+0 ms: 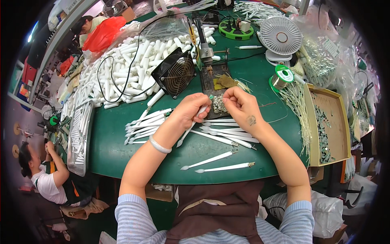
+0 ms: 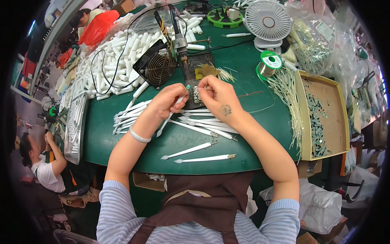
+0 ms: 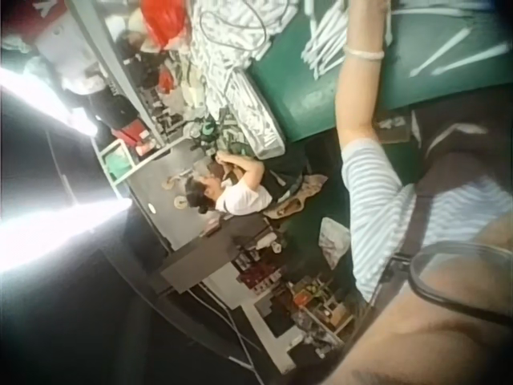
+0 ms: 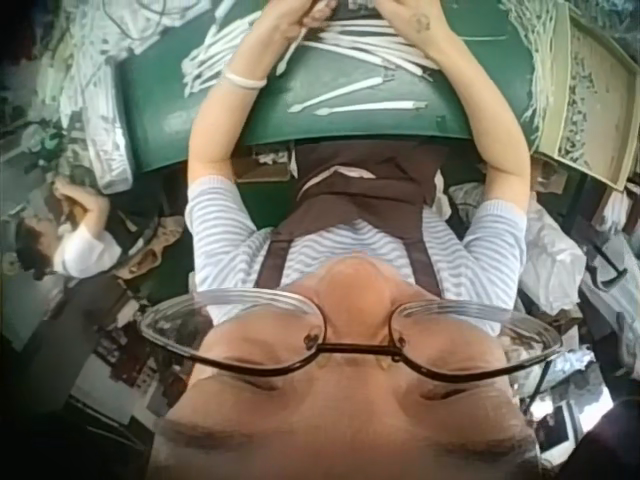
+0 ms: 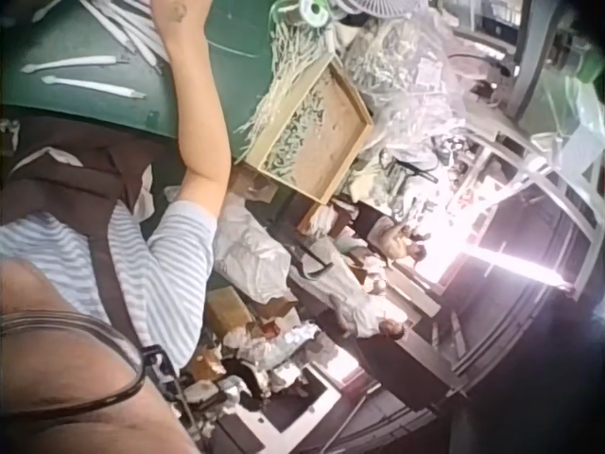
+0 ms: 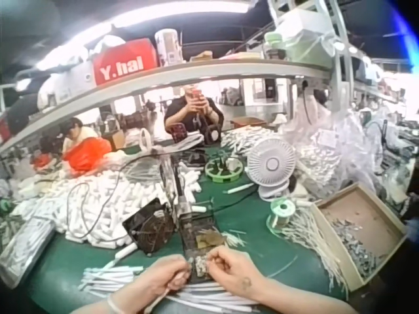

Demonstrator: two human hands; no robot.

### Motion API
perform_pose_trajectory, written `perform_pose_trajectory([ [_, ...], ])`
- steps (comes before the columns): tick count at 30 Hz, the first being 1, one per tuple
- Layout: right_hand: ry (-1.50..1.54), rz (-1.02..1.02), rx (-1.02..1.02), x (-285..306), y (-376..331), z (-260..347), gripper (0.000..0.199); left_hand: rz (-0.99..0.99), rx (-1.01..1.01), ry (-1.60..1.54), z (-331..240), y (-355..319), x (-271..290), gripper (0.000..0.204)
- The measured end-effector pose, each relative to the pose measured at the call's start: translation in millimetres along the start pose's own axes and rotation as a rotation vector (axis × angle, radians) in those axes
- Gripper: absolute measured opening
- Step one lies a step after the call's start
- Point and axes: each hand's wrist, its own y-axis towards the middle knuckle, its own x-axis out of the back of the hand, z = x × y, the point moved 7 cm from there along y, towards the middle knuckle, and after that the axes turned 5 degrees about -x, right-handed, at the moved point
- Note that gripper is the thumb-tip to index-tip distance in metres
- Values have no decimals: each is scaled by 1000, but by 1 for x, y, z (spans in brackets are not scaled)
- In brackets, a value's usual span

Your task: Assembling electronic components by soldering wires and attaching protective tubes.

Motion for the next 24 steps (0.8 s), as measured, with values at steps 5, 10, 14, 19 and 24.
perform_pose_trajectory([
  [5, -83, -51, 82, -2, 5, -1, 4, 15, 8, -3, 1, 11, 0, 12],
  [10, -89, -79, 106, -3, 8, -2, 5, 14, -53, -3, -3, 9, -6, 14],
  [14, -98, -90, 123, -3, 7, 2, 6, 7, -67, -2, -6, 7, -9, 14],
  [19, -92, -114, 142, -5, 7, 4, 6, 53, -94, -26, -6, 10, -7, 13],
  [24, -81, -125, 159, -6, 7, 6, 6, 38, -118, -37, -9, 9, -8, 12],
])
